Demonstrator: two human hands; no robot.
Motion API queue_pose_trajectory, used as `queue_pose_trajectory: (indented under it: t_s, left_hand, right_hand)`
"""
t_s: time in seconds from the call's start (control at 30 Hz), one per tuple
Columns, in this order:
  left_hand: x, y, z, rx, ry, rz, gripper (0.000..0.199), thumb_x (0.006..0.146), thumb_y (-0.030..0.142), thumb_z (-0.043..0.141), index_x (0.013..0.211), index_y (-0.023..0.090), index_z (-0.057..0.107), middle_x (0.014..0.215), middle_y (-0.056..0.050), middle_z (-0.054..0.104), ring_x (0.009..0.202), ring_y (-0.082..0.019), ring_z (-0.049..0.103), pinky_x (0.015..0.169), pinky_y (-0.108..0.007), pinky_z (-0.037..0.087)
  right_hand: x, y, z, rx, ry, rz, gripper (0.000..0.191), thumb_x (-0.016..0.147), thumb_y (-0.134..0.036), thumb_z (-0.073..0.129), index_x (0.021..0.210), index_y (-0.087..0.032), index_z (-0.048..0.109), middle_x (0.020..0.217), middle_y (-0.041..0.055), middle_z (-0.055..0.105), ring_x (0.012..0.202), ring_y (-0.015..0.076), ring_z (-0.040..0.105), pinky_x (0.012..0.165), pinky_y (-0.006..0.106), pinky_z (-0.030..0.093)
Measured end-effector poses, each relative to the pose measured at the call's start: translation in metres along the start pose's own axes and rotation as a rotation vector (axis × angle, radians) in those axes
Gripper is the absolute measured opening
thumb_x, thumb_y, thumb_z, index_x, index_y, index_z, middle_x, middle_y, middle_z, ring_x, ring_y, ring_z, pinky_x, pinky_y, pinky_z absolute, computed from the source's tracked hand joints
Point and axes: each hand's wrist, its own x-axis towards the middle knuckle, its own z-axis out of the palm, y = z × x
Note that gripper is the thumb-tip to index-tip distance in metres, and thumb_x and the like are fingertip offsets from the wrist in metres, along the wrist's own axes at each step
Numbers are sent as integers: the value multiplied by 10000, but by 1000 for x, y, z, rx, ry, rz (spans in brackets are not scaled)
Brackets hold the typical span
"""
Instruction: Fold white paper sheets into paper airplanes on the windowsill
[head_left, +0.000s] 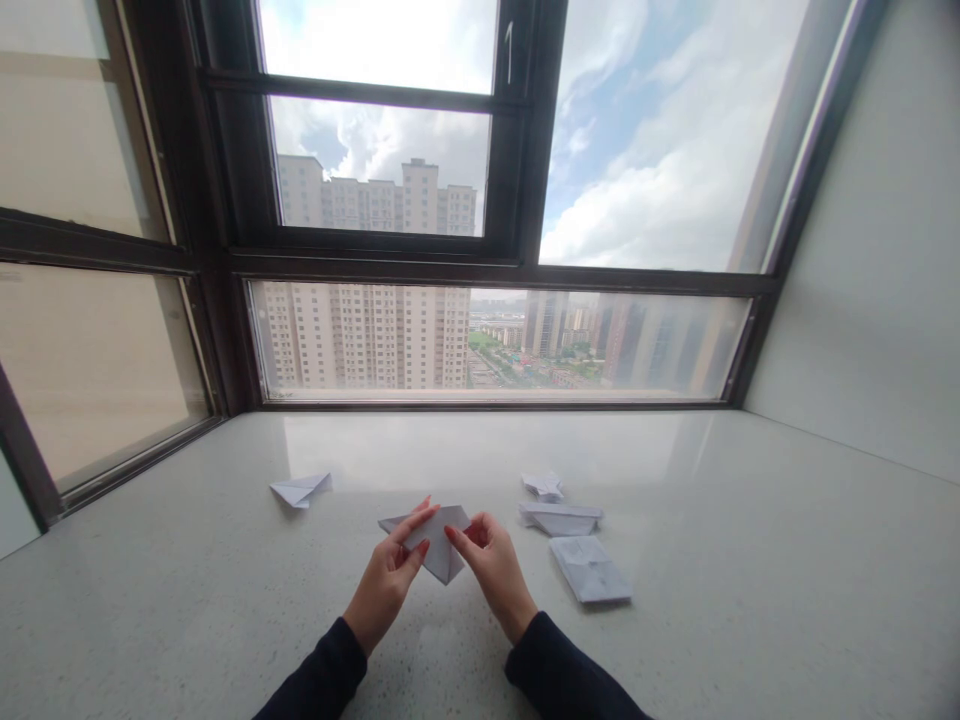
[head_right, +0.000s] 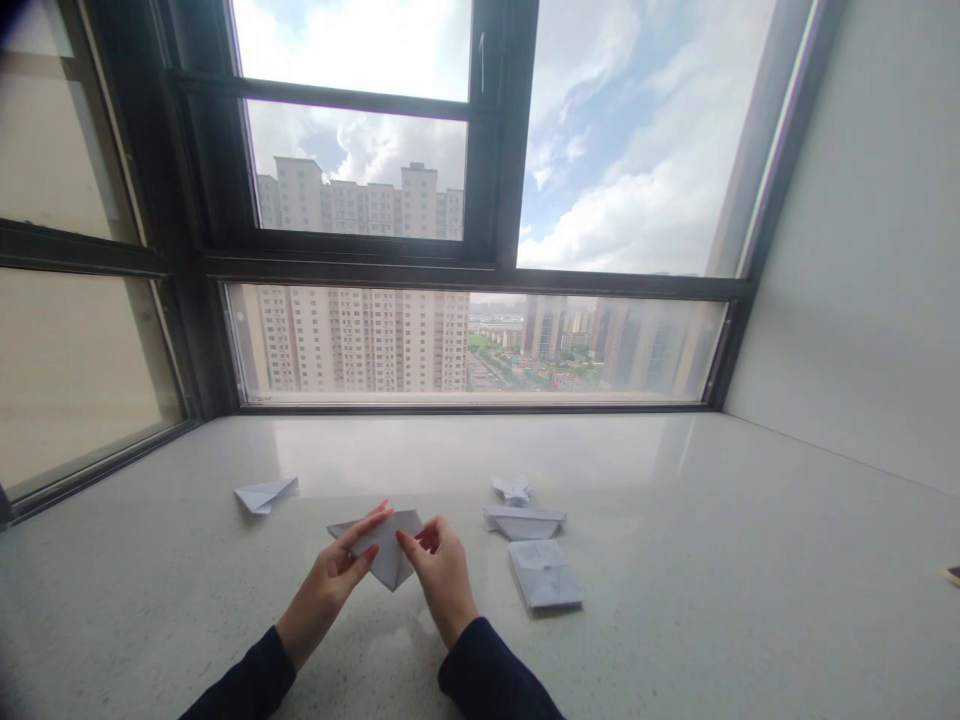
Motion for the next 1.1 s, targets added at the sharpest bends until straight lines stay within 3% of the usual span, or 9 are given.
queue_pose_trajectory:
  t_s: [0.23, 0.43, 0.83, 1.1]
  left_hand:
    - [-1, 2, 0, 2, -4, -12, 390, 718, 298, 529, 1095, 197, 526, 1313, -41, 383, 1204, -208, 321, 971, -306, 314]
    - [0, -1, -1, 7, -7, 11, 372, 724, 272, 527, 1089, 206, 534, 1302, -39, 400, 1205, -210, 320, 990, -328, 284]
    - [-1, 0, 0, 10, -5, -2, 374, 709, 274, 534, 1075, 201, 544, 1297, -41, 406, 1206, -215, 318, 983, -330, 299]
    - [0, 0, 1, 6, -14, -5, 386, 703, 294, 538, 1079, 205, 543, 1295, -42, 408, 1208, -219, 314, 991, -339, 287]
  right_hand:
    - [-3, -4, 0, 67, 63, 43, 423, 565, -442, 661, 842, -172, 492, 606, -34, 502, 506, 120, 453, 496, 242, 369]
    - [-2, -1, 0, 114, 39, 69, 460, 558, -440, 671, 872, -167, 475, 606, -36, 499, 536, 129, 469, 514, 247, 373]
    - [-1, 2, 4, 257, -129, 199, 533, 539, -515, 648, 882, -148, 469, 499, -62, 507, 453, 111, 478, 401, 204, 343]
    - [-5, -13, 2, 310, -306, 210, 465, 560, -528, 625, 810, -140, 568, 601, 1, 578, 459, 93, 479, 381, 184, 345]
